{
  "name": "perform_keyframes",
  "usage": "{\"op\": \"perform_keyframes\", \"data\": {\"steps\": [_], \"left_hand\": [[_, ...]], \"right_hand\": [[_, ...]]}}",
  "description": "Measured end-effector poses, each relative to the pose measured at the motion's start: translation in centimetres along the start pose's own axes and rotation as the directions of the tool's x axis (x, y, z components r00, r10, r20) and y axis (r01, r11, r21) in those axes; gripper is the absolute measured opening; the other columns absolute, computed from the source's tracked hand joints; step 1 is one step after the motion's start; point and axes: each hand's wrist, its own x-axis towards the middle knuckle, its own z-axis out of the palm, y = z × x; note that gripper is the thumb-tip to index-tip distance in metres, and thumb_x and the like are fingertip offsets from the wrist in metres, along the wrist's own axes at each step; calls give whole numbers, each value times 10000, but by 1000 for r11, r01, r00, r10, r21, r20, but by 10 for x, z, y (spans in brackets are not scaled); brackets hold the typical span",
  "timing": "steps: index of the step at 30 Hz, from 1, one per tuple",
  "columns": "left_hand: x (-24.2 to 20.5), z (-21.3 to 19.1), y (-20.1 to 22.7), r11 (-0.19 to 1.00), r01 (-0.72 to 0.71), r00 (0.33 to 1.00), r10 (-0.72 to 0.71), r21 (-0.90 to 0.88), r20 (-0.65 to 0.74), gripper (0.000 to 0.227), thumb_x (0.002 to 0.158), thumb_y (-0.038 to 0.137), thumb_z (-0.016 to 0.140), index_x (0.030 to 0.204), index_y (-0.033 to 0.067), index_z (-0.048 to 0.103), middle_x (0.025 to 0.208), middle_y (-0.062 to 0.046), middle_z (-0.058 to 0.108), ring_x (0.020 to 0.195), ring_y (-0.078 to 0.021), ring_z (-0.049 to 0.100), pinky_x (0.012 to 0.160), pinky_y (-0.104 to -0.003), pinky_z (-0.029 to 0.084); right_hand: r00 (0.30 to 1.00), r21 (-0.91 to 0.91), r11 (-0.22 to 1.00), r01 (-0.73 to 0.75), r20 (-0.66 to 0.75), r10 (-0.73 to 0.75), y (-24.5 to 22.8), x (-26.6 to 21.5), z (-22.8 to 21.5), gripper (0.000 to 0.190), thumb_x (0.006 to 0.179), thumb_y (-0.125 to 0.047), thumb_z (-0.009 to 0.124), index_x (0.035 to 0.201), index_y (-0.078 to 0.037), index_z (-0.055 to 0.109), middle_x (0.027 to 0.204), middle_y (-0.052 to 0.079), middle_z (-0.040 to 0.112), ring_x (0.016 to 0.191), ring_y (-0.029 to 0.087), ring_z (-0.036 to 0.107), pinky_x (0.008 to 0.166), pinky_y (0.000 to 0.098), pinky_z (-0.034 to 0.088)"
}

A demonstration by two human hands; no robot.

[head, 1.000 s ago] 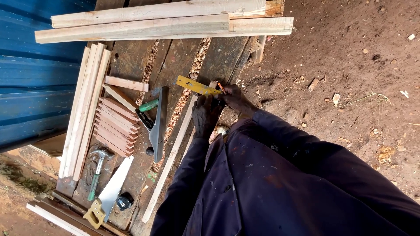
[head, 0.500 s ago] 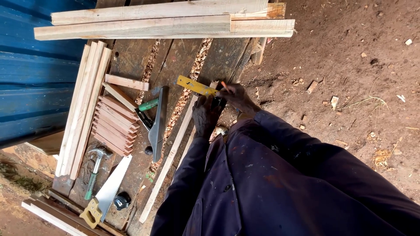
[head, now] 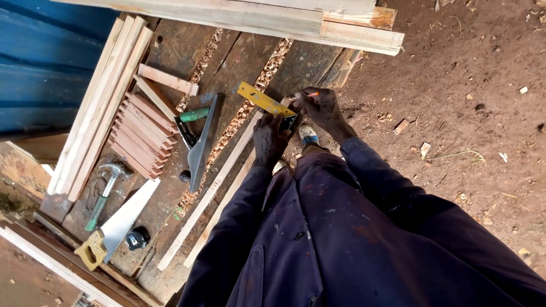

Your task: Marking wooden slats with a try square and pencil for precise cutting or assembly.

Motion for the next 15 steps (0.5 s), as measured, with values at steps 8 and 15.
{"op": "perform_keyframes", "data": {"steps": [8, 15], "left_hand": [[-1, -10, 8, 1000, 10, 1000, -10, 18, 17, 609, 698, 345, 905, 1253, 176, 722, 1064, -75, 661, 1031, -337, 628, 886, -479, 501], [-2, -20, 17, 1000, 14, 999, -14, -5, 37, 615, 727, 321, 898, 1279, 119, 715, 1073, -109, 655, 1023, -355, 619, 879, -480, 491]], "right_hand": [[986, -67, 998, 21, 164, -10, 39, 12, 3, 153, 1042, -80, 627, 1042, 25, 738, 734, 256, 685, 645, 278, 713, 515, 360, 590], [952, -248, 956, 158, 294, -81, 24, 34, -2, 218, 900, -121, 694, 695, -89, 627, 526, 109, 540, 518, 142, 529, 462, 317, 403]]}}
